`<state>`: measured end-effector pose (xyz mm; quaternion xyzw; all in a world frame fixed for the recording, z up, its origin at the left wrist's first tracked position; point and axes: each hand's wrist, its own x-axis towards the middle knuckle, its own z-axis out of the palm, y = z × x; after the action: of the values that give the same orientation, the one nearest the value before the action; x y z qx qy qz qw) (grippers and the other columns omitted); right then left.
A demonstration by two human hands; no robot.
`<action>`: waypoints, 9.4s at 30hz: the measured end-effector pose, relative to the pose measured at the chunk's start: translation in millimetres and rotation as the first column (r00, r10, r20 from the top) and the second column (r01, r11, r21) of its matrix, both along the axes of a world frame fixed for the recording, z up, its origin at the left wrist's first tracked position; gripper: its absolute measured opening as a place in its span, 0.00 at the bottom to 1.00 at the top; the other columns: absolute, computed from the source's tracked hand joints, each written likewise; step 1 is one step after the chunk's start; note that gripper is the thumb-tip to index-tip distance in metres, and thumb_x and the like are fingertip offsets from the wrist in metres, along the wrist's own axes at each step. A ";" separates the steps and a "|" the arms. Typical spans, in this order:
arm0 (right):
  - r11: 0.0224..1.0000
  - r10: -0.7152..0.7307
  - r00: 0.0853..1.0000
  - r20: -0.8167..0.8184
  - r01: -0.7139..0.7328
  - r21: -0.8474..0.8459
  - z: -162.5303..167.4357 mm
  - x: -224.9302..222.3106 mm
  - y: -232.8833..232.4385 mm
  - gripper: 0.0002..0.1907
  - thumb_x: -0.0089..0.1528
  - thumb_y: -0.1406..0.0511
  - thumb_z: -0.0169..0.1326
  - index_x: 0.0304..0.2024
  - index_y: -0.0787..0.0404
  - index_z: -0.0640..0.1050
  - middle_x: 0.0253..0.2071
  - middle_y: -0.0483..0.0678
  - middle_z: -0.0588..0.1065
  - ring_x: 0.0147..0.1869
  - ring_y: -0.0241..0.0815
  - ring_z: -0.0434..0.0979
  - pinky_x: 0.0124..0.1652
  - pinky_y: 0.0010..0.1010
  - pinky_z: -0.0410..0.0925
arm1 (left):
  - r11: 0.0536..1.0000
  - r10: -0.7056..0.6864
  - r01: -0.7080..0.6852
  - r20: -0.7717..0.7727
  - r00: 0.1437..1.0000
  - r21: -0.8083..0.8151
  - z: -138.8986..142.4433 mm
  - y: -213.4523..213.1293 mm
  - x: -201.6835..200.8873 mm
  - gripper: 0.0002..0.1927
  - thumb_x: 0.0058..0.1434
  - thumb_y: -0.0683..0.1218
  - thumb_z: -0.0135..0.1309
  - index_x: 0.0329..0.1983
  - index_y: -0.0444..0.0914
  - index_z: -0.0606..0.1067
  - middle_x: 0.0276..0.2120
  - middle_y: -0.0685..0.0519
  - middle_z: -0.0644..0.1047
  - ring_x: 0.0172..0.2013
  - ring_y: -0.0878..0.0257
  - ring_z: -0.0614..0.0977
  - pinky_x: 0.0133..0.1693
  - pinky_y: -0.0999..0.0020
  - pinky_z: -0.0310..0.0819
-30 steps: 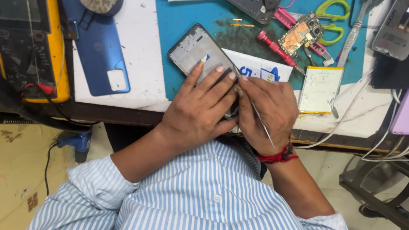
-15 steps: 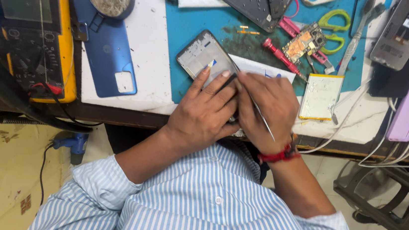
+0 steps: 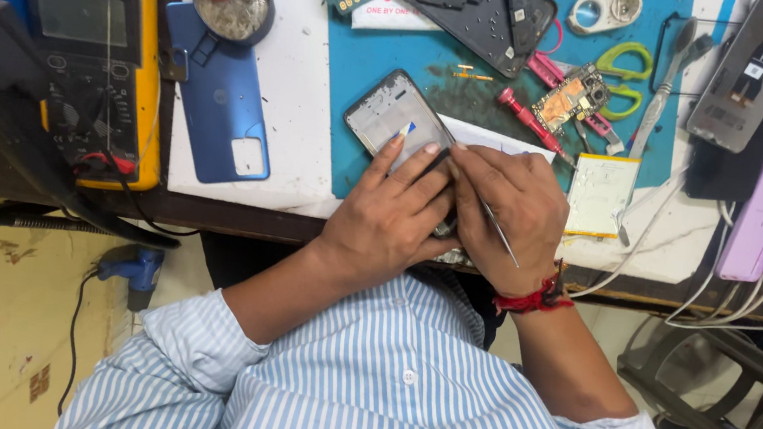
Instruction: The person uses a metal prying tool and a pink plastic spudger to scrape and clean the interior metal frame of a disassembled smartphone. They repeatedly scrape the edges and corners of the phone's chassis while holding it on a cluttered workbench.
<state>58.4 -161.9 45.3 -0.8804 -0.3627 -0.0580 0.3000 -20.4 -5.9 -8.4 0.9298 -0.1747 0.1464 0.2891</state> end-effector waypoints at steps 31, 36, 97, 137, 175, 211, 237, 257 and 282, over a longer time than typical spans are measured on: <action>0.982 0.043 0.993 -0.110 -0.021 0.189 -29.0 39.0 32.4 0.09 0.66 0.68 0.62 0.49 0.62 0.84 0.47 0.51 0.82 0.50 0.47 0.83 0.49 0.36 0.70 | 1.000 -0.020 0.020 -0.016 1.000 0.015 -2.9 -0.4 0.8 0.28 0.62 0.59 0.62 0.57 0.35 0.78 0.58 0.43 0.75 0.66 0.46 0.70 0.72 0.41 0.47; 0.941 0.021 0.890 -0.456 0.136 0.310 -34.6 50.6 35.7 0.10 0.66 0.64 0.61 0.48 0.61 0.84 0.45 0.50 0.83 0.48 0.44 0.85 0.49 0.30 0.74 | 1.000 -0.009 0.009 -0.031 0.999 0.015 1.2 -2.2 -0.6 0.30 0.62 0.59 0.62 0.59 0.33 0.78 0.60 0.43 0.74 0.66 0.47 0.70 0.72 0.42 0.47; 0.996 -0.011 1.000 -0.027 0.013 0.094 0.9 18.9 29.4 0.06 0.63 0.72 0.61 0.43 0.64 0.83 0.40 0.53 0.81 0.42 0.52 0.82 0.43 0.38 0.72 | 0.999 0.005 -0.005 0.001 1.000 -0.044 -3.6 -1.2 -1.2 0.27 0.63 0.57 0.62 0.56 0.34 0.78 0.56 0.42 0.77 0.66 0.44 0.71 0.71 0.41 0.51; 0.827 0.040 0.759 -0.650 0.340 0.448 -23.2 -53.7 -83.0 0.10 0.67 0.70 0.59 0.49 0.70 0.81 0.43 0.52 0.80 0.45 0.36 0.78 0.46 0.25 0.70 | 0.993 -0.009 0.017 0.060 0.998 -0.120 19.5 3.9 -4.0 0.28 0.66 0.56 0.62 0.62 0.34 0.75 0.61 0.41 0.74 0.66 0.46 0.71 0.72 0.41 0.49; 0.491 -0.122 0.786 -0.606 0.578 0.651 -53.0 -81.6 -83.7 0.16 0.72 0.64 0.55 0.58 0.69 0.76 0.45 0.57 0.81 0.41 0.36 0.78 0.43 0.24 0.72 | -0.131 -0.150 -0.437 -0.418 0.896 -0.890 22.4 14.0 41.8 0.17 0.71 0.45 0.55 0.58 0.34 0.66 0.47 0.45 0.77 0.44 0.57 0.82 0.43 0.56 0.82; 0.813 -0.162 0.896 -0.413 0.359 0.459 -45.3 -70.8 -57.4 0.19 0.73 0.71 0.54 0.66 0.69 0.71 0.54 0.58 0.80 0.58 0.45 0.81 0.59 0.32 0.71 | 0.890 0.372 -0.389 -0.114 0.921 -0.237 18.3 40.9 -0.4 0.37 0.69 0.47 0.68 0.74 0.33 0.62 0.72 0.37 0.63 0.65 0.49 0.77 0.59 0.63 0.81; 0.956 -0.059 0.998 -0.032 0.066 0.285 -42.5 -45.5 -73.4 0.15 0.59 0.79 0.59 0.49 0.68 0.79 0.43 0.58 0.81 0.44 0.51 0.85 0.47 0.35 0.76 | 0.992 0.047 -0.042 -0.038 0.998 0.119 3.9 4.2 -0.8 0.28 0.69 0.62 0.58 0.62 0.39 0.78 0.64 0.46 0.75 0.67 0.50 0.69 0.71 0.46 0.50; 0.972 -0.076 0.997 0.013 0.071 0.222 -41.8 -49.4 -76.4 0.14 0.58 0.78 0.60 0.47 0.68 0.79 0.43 0.58 0.81 0.45 0.52 0.85 0.47 0.36 0.76 | 0.993 0.041 -0.037 -0.039 0.998 0.108 4.6 4.9 0.2 0.27 0.68 0.61 0.58 0.61 0.39 0.79 0.64 0.46 0.75 0.68 0.50 0.69 0.71 0.46 0.51; 0.987 -0.051 0.999 -0.017 0.053 0.152 -27.2 -21.0 -38.3 0.11 0.63 0.75 0.64 0.47 0.64 0.81 0.47 0.53 0.81 0.41 0.50 0.79 0.43 0.35 0.70 | 0.994 0.002 0.002 -0.041 0.999 0.105 3.9 5.2 -0.5 0.29 0.67 0.59 0.59 0.63 0.36 0.77 0.65 0.44 0.74 0.68 0.47 0.69 0.71 0.44 0.50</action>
<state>37.4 -200.2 18.2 -0.8644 -0.3322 -0.0873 0.3672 -20.9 -0.7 -4.5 0.9464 -0.1763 0.1181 0.2434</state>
